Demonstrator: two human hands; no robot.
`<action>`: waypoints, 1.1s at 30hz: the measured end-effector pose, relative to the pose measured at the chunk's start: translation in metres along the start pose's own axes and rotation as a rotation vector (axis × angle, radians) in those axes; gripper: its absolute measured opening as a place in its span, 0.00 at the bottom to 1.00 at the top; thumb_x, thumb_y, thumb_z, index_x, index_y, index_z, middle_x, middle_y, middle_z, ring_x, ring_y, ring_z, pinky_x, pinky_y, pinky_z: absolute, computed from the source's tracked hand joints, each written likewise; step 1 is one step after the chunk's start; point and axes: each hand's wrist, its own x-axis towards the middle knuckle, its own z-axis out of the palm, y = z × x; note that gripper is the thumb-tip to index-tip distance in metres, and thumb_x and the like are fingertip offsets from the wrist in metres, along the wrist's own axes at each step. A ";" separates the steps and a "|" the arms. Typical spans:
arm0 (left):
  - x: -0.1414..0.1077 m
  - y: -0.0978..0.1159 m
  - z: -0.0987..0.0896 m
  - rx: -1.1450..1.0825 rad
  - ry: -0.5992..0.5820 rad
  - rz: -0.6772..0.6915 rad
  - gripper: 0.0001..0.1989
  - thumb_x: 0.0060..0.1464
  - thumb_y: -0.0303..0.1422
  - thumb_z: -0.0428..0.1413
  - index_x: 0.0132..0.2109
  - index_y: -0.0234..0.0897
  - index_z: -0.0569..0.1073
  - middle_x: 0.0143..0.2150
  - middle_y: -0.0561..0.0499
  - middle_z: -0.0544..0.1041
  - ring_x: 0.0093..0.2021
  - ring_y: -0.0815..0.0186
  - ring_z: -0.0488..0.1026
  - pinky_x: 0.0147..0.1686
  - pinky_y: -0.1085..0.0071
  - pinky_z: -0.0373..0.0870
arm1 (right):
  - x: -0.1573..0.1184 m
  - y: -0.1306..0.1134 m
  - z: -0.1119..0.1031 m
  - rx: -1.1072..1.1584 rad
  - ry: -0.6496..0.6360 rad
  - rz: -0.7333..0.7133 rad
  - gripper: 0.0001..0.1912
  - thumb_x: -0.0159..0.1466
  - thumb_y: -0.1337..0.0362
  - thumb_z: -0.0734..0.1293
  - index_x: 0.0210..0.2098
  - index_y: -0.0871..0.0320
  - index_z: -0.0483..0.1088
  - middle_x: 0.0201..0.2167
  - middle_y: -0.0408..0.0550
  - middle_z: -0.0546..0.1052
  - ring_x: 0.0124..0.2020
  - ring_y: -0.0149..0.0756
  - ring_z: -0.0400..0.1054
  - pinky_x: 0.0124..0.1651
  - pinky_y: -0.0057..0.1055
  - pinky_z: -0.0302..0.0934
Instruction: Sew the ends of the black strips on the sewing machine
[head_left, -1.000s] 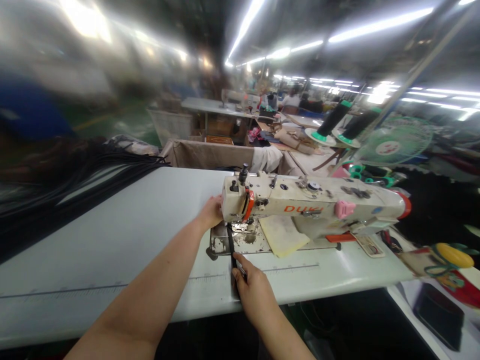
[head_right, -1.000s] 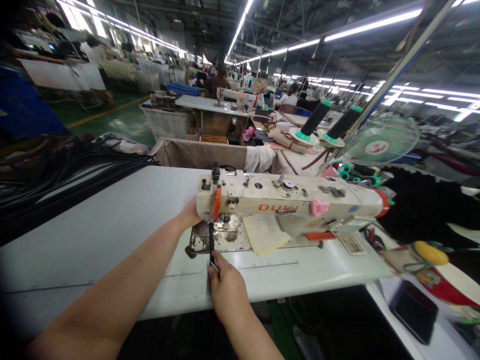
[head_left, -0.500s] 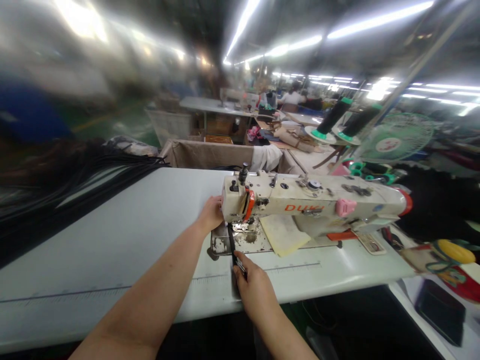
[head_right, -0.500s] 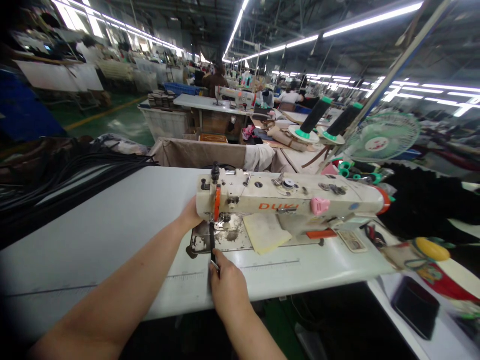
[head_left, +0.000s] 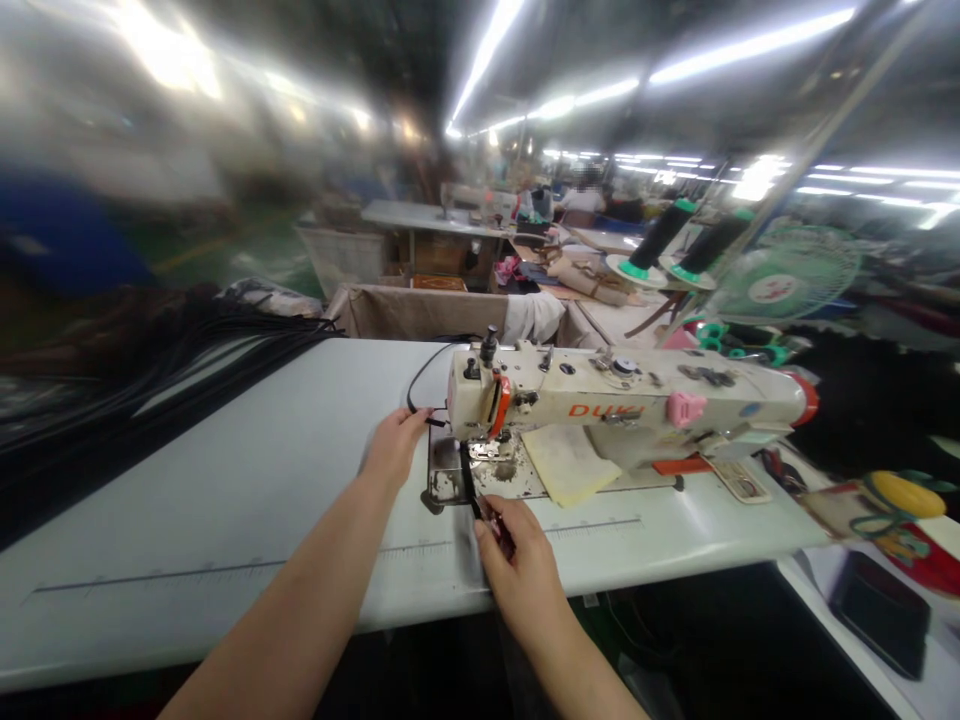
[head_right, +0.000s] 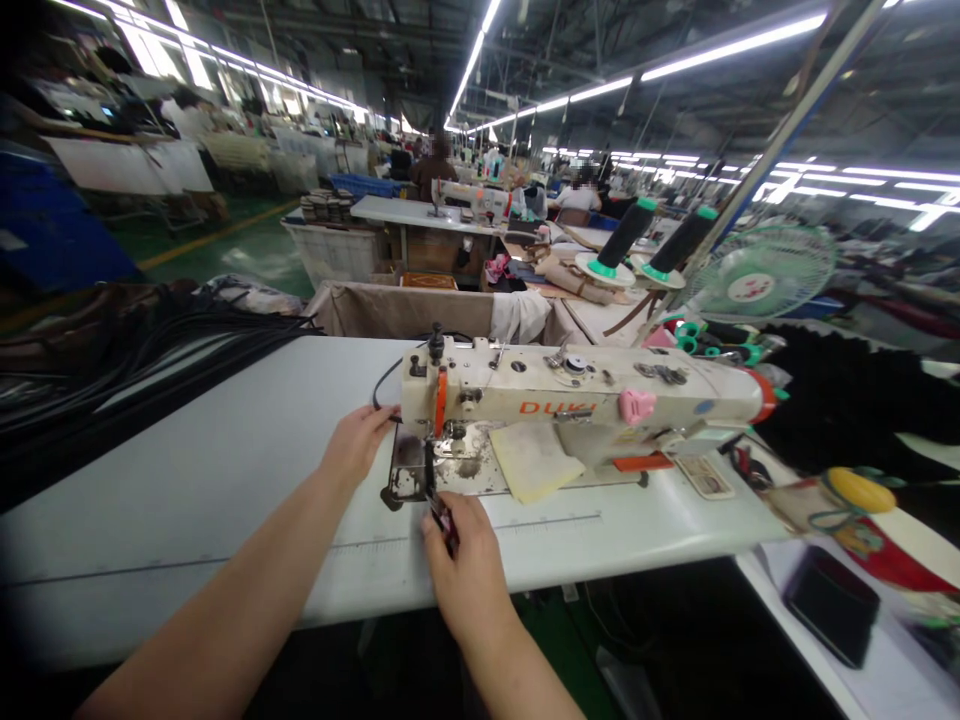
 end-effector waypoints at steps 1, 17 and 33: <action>-0.005 0.002 -0.003 -0.058 0.013 -0.010 0.15 0.47 0.44 0.64 0.33 0.36 0.75 0.37 0.45 0.81 0.45 0.58 0.79 0.54 0.59 0.74 | 0.001 -0.004 0.000 0.024 -0.005 -0.008 0.15 0.70 0.58 0.63 0.51 0.57 0.75 0.45 0.54 0.78 0.48 0.42 0.72 0.54 0.37 0.65; -0.100 0.021 -0.063 -0.001 0.124 -0.033 0.20 0.47 0.45 0.70 0.40 0.34 0.79 0.43 0.45 0.83 0.46 0.60 0.80 0.57 0.60 0.75 | 0.036 -0.007 0.053 0.536 -0.423 0.349 0.26 0.65 0.38 0.64 0.33 0.57 0.70 0.25 0.44 0.76 0.20 0.27 0.59 0.25 0.26 0.51; -0.154 0.034 -0.095 0.174 0.179 0.072 0.16 0.51 0.45 0.68 0.42 0.40 0.79 0.47 0.45 0.83 0.52 0.55 0.80 0.56 0.61 0.76 | 0.056 -0.026 0.085 0.525 -0.580 0.329 0.28 0.65 0.38 0.61 0.29 0.57 0.70 0.18 0.37 0.63 0.17 0.25 0.48 0.22 0.26 0.41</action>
